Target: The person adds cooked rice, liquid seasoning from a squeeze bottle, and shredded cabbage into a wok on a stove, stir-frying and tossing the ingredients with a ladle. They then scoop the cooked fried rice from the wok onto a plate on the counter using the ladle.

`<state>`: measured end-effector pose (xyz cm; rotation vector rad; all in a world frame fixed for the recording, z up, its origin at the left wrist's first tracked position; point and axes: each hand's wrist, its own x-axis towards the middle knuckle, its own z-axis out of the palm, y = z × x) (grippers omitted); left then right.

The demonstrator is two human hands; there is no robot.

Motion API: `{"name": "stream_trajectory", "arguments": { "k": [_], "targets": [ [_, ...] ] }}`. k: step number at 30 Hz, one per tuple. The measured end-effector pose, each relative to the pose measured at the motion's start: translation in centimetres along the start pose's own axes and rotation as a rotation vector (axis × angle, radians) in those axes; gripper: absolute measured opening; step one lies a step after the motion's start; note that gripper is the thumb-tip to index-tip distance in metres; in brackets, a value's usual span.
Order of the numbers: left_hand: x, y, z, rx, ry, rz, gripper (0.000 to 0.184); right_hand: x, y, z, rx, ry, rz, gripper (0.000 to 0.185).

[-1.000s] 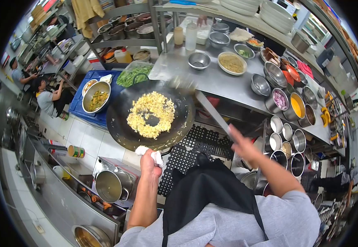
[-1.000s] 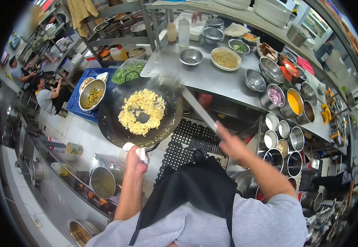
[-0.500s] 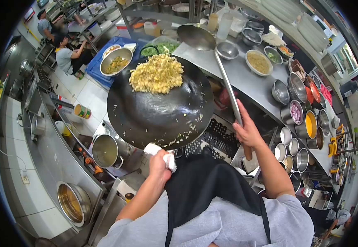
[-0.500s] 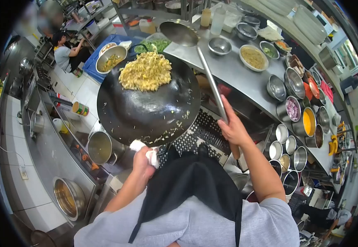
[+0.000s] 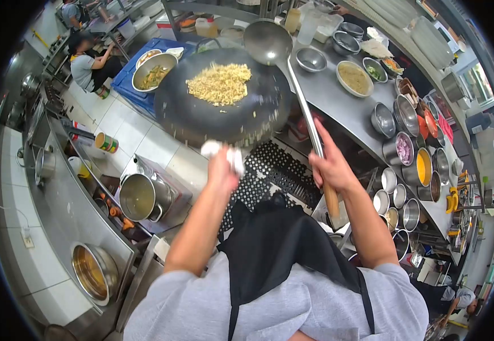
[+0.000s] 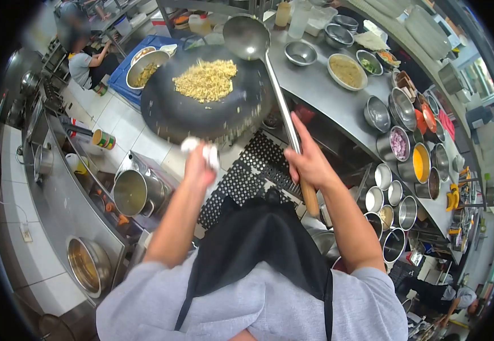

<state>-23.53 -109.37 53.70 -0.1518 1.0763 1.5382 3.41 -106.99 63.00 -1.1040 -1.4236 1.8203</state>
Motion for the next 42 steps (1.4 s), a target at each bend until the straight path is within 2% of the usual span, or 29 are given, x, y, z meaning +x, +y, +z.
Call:
{"name": "stream_trajectory", "arguments": {
  "k": [1,3,4,6,8,10,12,13,14,16,18,19,20,22,23,25,27,28,30,31,33,34,35,36,38,40,41,42],
  "targets": [
    [-2.8,0.4,0.6,0.005,-0.076,0.032,0.009,-0.4,0.4,-0.3,-0.008,-0.022,0.000,0.082],
    [-2.0,2.1,-0.5,-0.077,-0.017,-0.051,0.006,0.1,0.5,0.3,-0.120,-0.012,0.010,0.082],
    [0.1,3.5,-0.7,-0.080,-0.142,-0.120,0.005,0.4,-0.2,0.6,-0.223,0.024,0.027,0.081],
    [1.6,6.1,3.2,0.053,-0.063,-0.174,0.008,1.9,-1.7,2.2,-0.267,0.072,-0.005,0.078],
    [1.2,5.4,4.4,0.091,-0.055,-0.034,0.005,3.2,-3.2,3.9,-0.364,0.135,-0.043,0.075],
    [-0.1,2.7,2.6,0.173,-0.086,0.153,0.003,6.2,-0.9,3.5,-0.736,0.243,-0.237,0.077],
    [-1.0,-1.0,-0.2,0.258,-0.055,0.293,0.017,7.5,-0.7,5.1,-0.854,0.338,-0.071,0.079],
    [-1.2,-2.4,-1.2,0.257,-0.054,0.402,0.032,9.0,2.0,4.4,-0.939,0.364,-0.171,0.080],
    [-1.2,-2.8,-1.8,0.306,-0.125,0.396,0.042,7.9,-0.1,6.5,-0.627,0.281,0.093,0.081],
    [-0.9,-2.0,-2.0,0.313,-0.001,0.387,0.029,7.6,1.5,7.8,-0.263,0.070,0.149,0.075],
    [0.8,0.1,-3.1,0.295,-0.062,0.239,0.014,8.5,4.2,7.2,0.379,-0.136,0.324,0.069],
    [0.6,1.5,-3.3,0.259,-0.038,0.084,0.004,8.3,5.6,7.4,0.709,-0.232,0.413,0.067],
    [2.1,1.2,-5.9,0.248,-0.061,-0.038,0.005,7.6,6.3,8.1,0.823,-0.196,0.470,0.060],
    [-2.9,1.1,-4.8,0.090,0.082,-0.185,0.009,5.8,7.3,9.6,1.046,-0.115,0.571,0.048],
    [-3.5,0.7,-5.9,0.108,0.134,-0.219,0.010,4.1,6.1,9.9,1.099,-0.081,0.638,0.043],
    [-4.6,0.6,-8.0,0.062,0.142,-0.300,0.007,0.5,5.0,9.6,1.014,-0.078,0.691,0.044],
    [-7.4,1.5,-8.4,0.048,0.178,-0.348,0.009,-0.7,4.2,9.2,0.980,-0.145,0.675,0.045],
    [-7.8,1.5,-9.2,-0.012,0.073,-0.401,0.012,-1.1,3.8,9.1,1.007,-0.204,0.651,0.046],
    [-5.2,0.8,-8.7,-0.089,0.206,-0.346,0.013,-0.6,4.1,9.1,1.009,-0.241,0.603,0.047],
    [-0.4,-0.7,-10.9,-0.097,0.162,-0.334,0.013,0.9,4.7,9.6,0.989,-0.223,0.584,0.048],
    [-1.4,-1.1,-10.9,0.011,0.213,-0.256,0.014,2.1,3.5,10.9,0.934,-0.170,0.574,0.051],
    [0.2,-0.6,-8.6,0.054,0.187,-0.192,0.015,2.2,3.1,10.8,0.880,-0.187,0.539,0.067],
    [-2.3,-0.1,-7.0,0.014,0.168,-0.127,0.015,2.3,1.5,10.4,0.835,-0.190,0.527,0.068],
    [-4.3,0.6,-8.2,0.071,0.077,-0.186,0.015,1.2,0.7,10.4,0.812,-0.182,0.552,0.068],
    [-1.9,3.1,-10.9,-0.007,0.184,-0.237,0.016,1.4,0.4,9.9,0.729,-0.139,0.546,0.068],
    [2.4,3.1,-13.5,0.066,0.100,-0.171,0.012,1.1,1.3,9.5,0.746,-0.079,0.581,0.067],
    [-0.7,1.0,-12.0,0.137,0.178,-0.115,0.008,1.3,1.7,9.1,0.740,-0.078,0.581,0.067],
    [-1.9,-2.2,-13.1,0.230,0.207,-0.043,0.017,1.3,1.9,8.8,0.711,-0.071,0.599,0.067]
  ]
}}
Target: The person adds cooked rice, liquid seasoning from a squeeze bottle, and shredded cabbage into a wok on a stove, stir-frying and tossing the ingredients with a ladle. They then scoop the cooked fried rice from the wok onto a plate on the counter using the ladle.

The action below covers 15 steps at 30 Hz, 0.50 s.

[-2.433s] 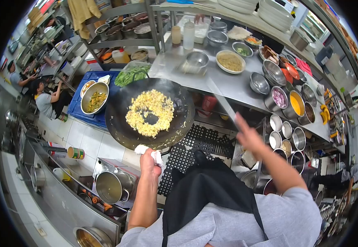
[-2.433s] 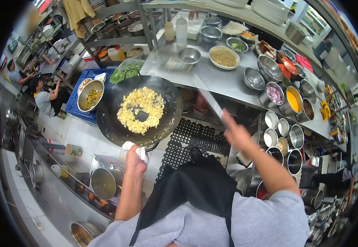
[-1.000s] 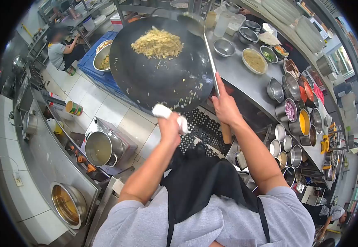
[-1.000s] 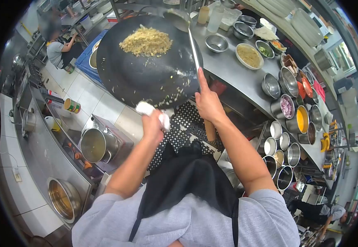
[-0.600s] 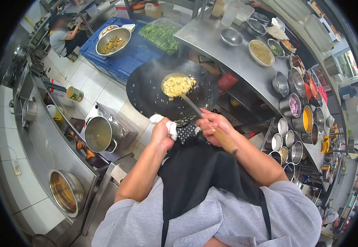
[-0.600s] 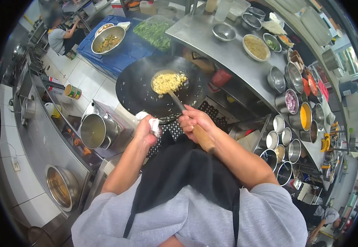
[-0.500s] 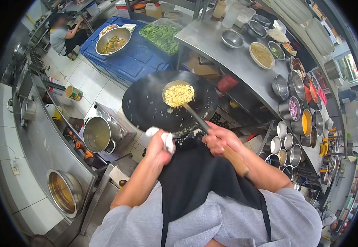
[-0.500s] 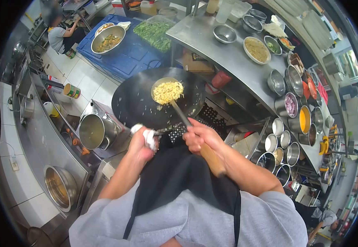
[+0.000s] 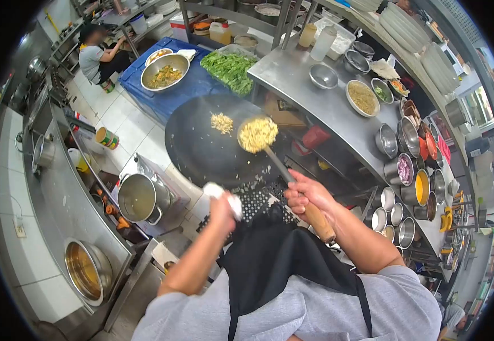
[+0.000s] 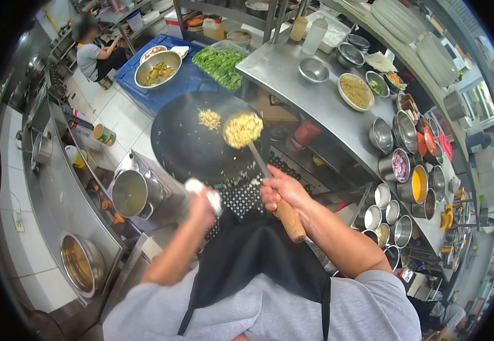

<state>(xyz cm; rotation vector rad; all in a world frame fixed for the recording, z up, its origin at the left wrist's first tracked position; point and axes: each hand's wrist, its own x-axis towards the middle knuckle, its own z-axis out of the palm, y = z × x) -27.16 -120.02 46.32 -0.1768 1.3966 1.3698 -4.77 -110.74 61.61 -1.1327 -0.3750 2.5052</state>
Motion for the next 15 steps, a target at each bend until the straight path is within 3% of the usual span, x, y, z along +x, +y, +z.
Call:
{"name": "stream_trajectory", "arguments": {
  "k": [1,2,3,6,8,9,10,15],
  "targets": [
    [-1.0,-3.0,-0.3,-0.074,0.060,0.156,0.029,0.1,0.1,-0.2,-0.024,0.016,0.014,0.067],
    [-0.9,-5.2,-2.0,0.017,-0.103,0.217,0.045,0.3,0.2,-0.5,-0.050,0.032,0.033,0.067],
    [-0.9,-6.3,-2.2,0.163,-0.073,0.333,0.042,0.5,0.5,-0.8,-0.050,-0.014,0.039,0.068],
    [2.9,-6.6,-3.7,0.127,-0.089,0.156,0.030,2.7,0.1,-1.2,0.006,-0.131,0.044,0.068],
    [4.7,-0.8,-1.4,0.065,-0.096,-0.096,0.003,4.0,0.5,-1.3,0.099,-0.178,0.068,0.063],
    [2.8,3.0,1.1,-0.037,-0.037,-0.185,0.010,4.2,1.1,-1.4,0.143,-0.198,0.078,0.058],
    [5.7,3.8,-0.1,-0.073,-0.177,-0.346,0.013,4.0,1.8,-1.6,0.186,-0.210,0.086,0.054],
    [0.1,1.7,-0.3,-0.001,-0.041,-0.317,0.014,1.0,2.4,-5.2,0.327,-0.264,0.074,0.053]
  ]
}}
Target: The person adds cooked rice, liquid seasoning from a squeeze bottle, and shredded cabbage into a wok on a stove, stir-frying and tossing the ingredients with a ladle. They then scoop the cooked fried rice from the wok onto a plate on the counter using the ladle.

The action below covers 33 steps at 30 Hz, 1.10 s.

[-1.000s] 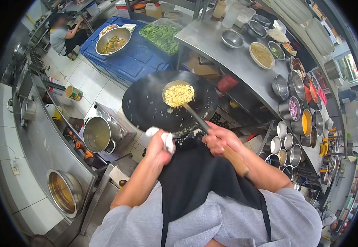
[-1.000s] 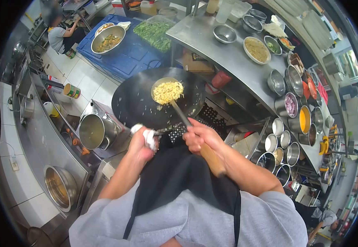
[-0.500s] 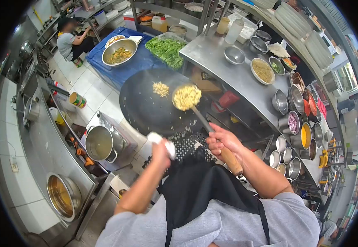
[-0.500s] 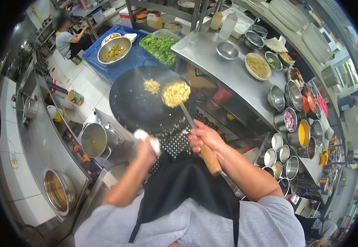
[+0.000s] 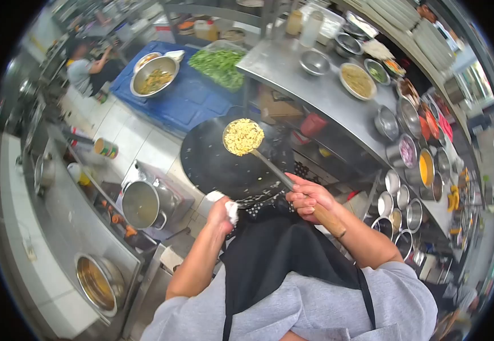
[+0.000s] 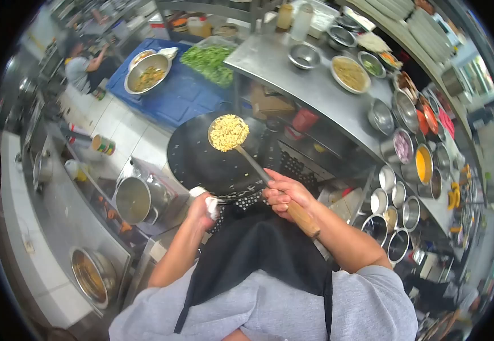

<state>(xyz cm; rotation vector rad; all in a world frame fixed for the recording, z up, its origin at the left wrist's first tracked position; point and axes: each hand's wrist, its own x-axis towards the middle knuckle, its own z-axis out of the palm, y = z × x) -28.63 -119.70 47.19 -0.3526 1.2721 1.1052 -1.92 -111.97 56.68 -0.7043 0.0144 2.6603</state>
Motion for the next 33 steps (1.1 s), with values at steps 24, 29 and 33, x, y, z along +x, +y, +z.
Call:
{"name": "stream_trajectory", "arguments": {
  "k": [24,29,33],
  "targets": [
    [0.7,3.1,5.1,-0.116,0.184,0.258,0.021,-13.8,-35.1,-17.2,-1.312,0.998,-0.642,0.078],
    [-1.7,1.6,7.7,-0.150,0.275,0.299,0.021,-15.2,-35.9,-18.4,-1.294,0.975,-0.628,0.078],
    [-3.0,0.6,7.3,-0.283,0.192,0.315,0.022,-13.8,-36.1,-23.8,-1.831,1.096,-0.929,0.080]
  ]
}}
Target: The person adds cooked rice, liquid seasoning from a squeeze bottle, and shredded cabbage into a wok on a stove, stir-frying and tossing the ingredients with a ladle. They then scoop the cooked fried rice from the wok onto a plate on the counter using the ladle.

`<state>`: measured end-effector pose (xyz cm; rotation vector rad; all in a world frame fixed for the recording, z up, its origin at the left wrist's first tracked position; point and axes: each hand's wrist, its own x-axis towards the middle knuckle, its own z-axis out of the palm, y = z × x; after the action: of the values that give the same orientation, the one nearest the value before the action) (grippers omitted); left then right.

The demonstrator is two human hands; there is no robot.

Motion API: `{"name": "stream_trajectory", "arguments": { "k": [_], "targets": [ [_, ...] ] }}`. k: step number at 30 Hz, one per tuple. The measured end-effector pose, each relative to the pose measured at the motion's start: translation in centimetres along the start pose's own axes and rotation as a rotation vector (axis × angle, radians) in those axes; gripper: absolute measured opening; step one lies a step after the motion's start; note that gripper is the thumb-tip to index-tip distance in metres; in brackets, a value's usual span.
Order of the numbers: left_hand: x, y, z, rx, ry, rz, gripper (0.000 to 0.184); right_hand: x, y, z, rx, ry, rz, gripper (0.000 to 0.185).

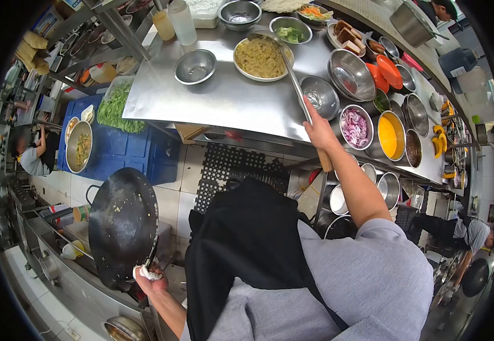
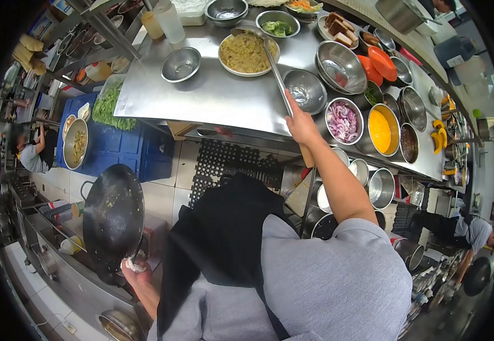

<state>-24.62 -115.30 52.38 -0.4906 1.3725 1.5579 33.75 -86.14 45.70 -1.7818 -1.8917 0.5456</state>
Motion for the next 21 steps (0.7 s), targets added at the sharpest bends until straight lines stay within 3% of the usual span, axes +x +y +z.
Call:
{"name": "stream_trajectory", "arguments": {
  "k": [2,11,16,17,21],
  "targets": [
    [-0.7,0.0,-0.2,-0.009,0.014,0.007,0.021,-0.3,-1.1,-0.2,-0.035,-0.084,0.144,0.080],
    [-1.4,0.3,-0.7,0.142,0.134,0.191,0.017,-0.3,-1.8,-3.9,-0.092,-0.115,0.211,0.080],
    [-0.7,0.8,1.9,0.108,-0.002,0.209,0.017,-1.0,-2.0,-4.2,-0.038,-0.117,0.216,0.080],
    [-0.8,0.6,3.1,0.124,-0.021,0.202,0.017,-0.6,-0.5,-4.2,-0.035,-0.096,0.116,0.078],
    [-1.4,-0.6,8.7,0.151,-0.108,0.227,0.015,-0.6,-1.3,-6.4,-0.115,-0.135,0.175,0.079]
  ]
}}
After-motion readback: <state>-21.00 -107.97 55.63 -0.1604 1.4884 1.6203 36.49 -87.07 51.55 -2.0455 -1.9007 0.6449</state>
